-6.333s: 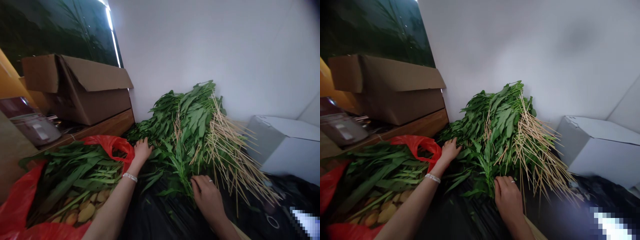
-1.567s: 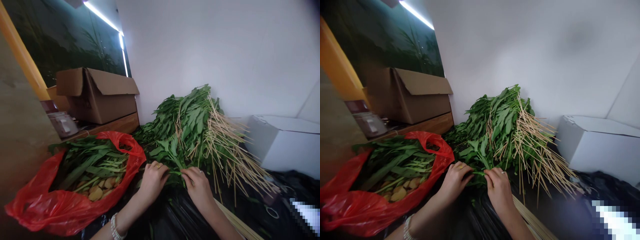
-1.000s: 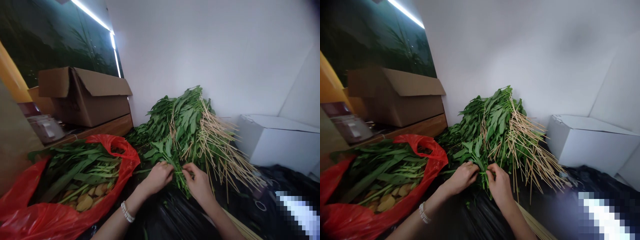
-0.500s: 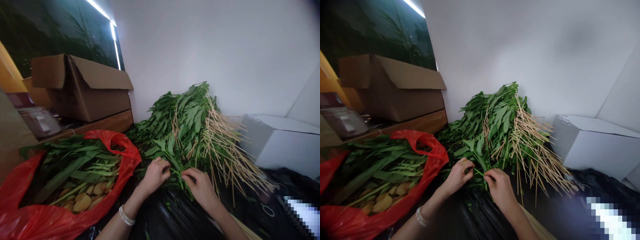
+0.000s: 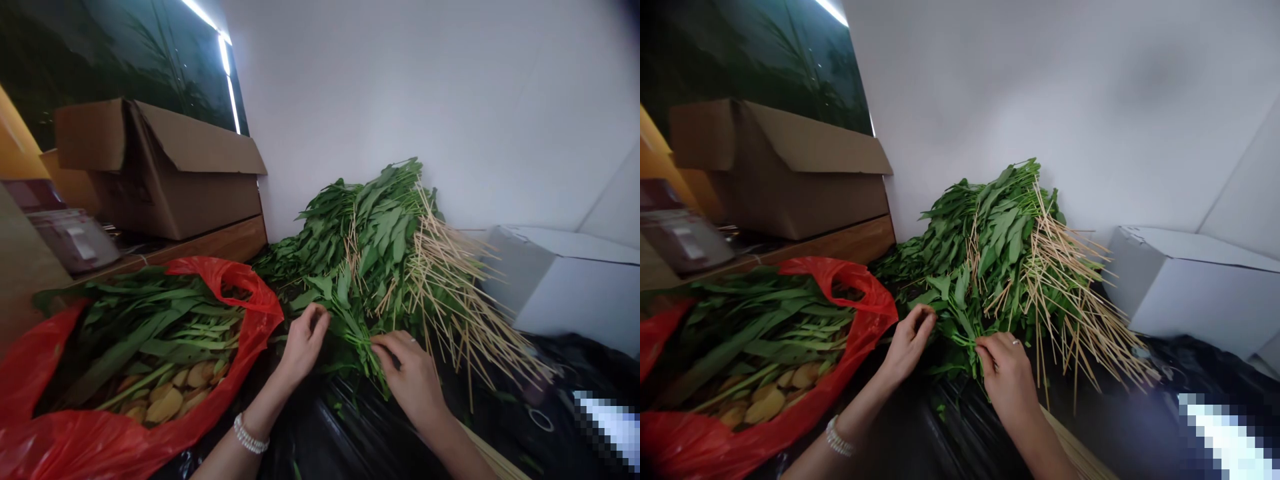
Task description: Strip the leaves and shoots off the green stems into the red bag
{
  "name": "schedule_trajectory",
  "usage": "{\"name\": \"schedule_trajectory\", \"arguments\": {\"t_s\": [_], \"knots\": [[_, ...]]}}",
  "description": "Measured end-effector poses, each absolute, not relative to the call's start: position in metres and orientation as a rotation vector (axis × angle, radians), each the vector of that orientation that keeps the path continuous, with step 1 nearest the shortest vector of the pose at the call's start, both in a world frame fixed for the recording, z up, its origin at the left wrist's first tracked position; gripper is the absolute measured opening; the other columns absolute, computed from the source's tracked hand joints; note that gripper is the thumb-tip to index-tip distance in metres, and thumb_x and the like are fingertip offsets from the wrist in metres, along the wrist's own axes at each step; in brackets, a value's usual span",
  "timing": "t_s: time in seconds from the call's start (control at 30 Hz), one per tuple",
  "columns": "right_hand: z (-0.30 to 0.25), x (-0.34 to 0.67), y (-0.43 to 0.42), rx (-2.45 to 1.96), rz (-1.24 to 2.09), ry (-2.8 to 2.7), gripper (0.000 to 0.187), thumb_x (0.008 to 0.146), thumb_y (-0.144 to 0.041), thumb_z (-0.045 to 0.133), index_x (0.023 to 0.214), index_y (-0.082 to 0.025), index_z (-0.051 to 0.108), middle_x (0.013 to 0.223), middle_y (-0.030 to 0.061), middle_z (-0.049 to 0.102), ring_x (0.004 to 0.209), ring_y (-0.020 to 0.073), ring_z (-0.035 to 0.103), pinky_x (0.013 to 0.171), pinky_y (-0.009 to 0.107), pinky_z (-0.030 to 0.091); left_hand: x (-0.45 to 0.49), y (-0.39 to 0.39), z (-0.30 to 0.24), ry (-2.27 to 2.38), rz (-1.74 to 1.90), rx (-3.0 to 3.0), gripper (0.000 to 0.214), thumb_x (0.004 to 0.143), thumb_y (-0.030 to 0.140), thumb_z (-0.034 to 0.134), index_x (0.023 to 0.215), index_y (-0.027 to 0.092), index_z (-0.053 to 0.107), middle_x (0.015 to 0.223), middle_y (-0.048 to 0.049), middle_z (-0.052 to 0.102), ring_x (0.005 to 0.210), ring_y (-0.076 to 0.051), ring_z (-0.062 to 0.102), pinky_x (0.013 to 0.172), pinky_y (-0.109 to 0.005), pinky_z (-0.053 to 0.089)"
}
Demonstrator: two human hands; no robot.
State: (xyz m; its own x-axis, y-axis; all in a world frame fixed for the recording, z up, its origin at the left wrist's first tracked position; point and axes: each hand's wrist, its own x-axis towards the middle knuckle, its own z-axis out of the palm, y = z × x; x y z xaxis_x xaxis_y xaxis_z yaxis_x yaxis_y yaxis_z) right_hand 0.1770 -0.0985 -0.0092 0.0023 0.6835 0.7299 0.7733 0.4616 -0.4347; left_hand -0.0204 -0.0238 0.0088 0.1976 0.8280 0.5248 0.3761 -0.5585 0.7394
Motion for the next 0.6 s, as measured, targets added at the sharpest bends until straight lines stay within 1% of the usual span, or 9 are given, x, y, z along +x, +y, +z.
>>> {"name": "schedule_trajectory", "arguments": {"t_s": [0.1, 0.23, 0.37, 0.5, 0.6], "knots": [[-0.011, 0.175, -0.1, -1.254, -0.233, -1.774, 0.018, 0.093, -0.018, 0.049, 0.091, -0.022, 0.066, 0.081, 0.003, 0.065, 0.079, 0.0187, 0.06, 0.077, 0.034, 0.045, -0.019, -0.027, 0.009, 1.05, 1.297, 2.133, 0.014, 0.085, 0.03, 0.06, 0.083, 0.017, 0.061, 0.079, -0.0003, 0.061, 0.073, -0.014, 0.056, 0.069, -0.023, 0.043], [-0.012, 0.174, -0.101, -1.249, -0.353, -1.834, 0.02, 0.095, -0.016, 0.046, 0.093, -0.02, 0.066, 0.08, 0.0037, 0.064, 0.079, 0.0183, 0.057, 0.078, 0.035, 0.043, -0.019, -0.027, 0.006, 0.905, 1.243, 2.284, 0.01, 0.083, 0.026, 0.066, 0.082, 0.018, 0.071, 0.078, -0.0025, 0.062, 0.075, -0.014, 0.059, 0.071, -0.025, 0.045], [-0.013, 0.173, -0.101, -1.249, -0.378, -1.85, 0.022, 0.095, -0.016, 0.044, 0.091, -0.02, 0.066, 0.081, 0.0041, 0.064, 0.079, 0.0181, 0.057, 0.078, 0.035, 0.043, -0.017, -0.029, 0.002, 0.846, 1.168, 2.434, 0.014, 0.086, 0.028, 0.064, 0.091, 0.021, 0.074, 0.085, -0.0043, 0.062, 0.079, -0.015, 0.06, 0.072, -0.026, 0.048], [-0.013, 0.172, -0.101, -1.244, -0.385, -1.871, 0.023, 0.095, -0.014, 0.044, 0.093, -0.019, 0.066, 0.082, 0.0048, 0.064, 0.079, 0.0188, 0.057, 0.078, 0.036, 0.043, -0.016, -0.031, -0.001, 0.839, 1.041, 2.608, 0.018, 0.088, 0.029, 0.06, 0.1, 0.023, 0.072, 0.096, -0.0054, 0.065, 0.087, -0.016, 0.062, 0.076, -0.026, 0.05], [-0.013, 0.171, -0.102, -1.256, -0.396, -1.906, 0.024, 0.094, -0.011, 0.043, 0.094, -0.019, 0.066, 0.084, 0.0054, 0.064, 0.082, 0.0199, 0.057, 0.081, 0.037, 0.043, -0.016, -0.033, -0.001, 0.848, 0.96, 2.741, 0.021, 0.091, 0.027, 0.055, 0.105, 0.024, 0.07, 0.096, -0.0046, 0.066, 0.088, -0.017, 0.062, 0.076, -0.026, 0.05]]}}
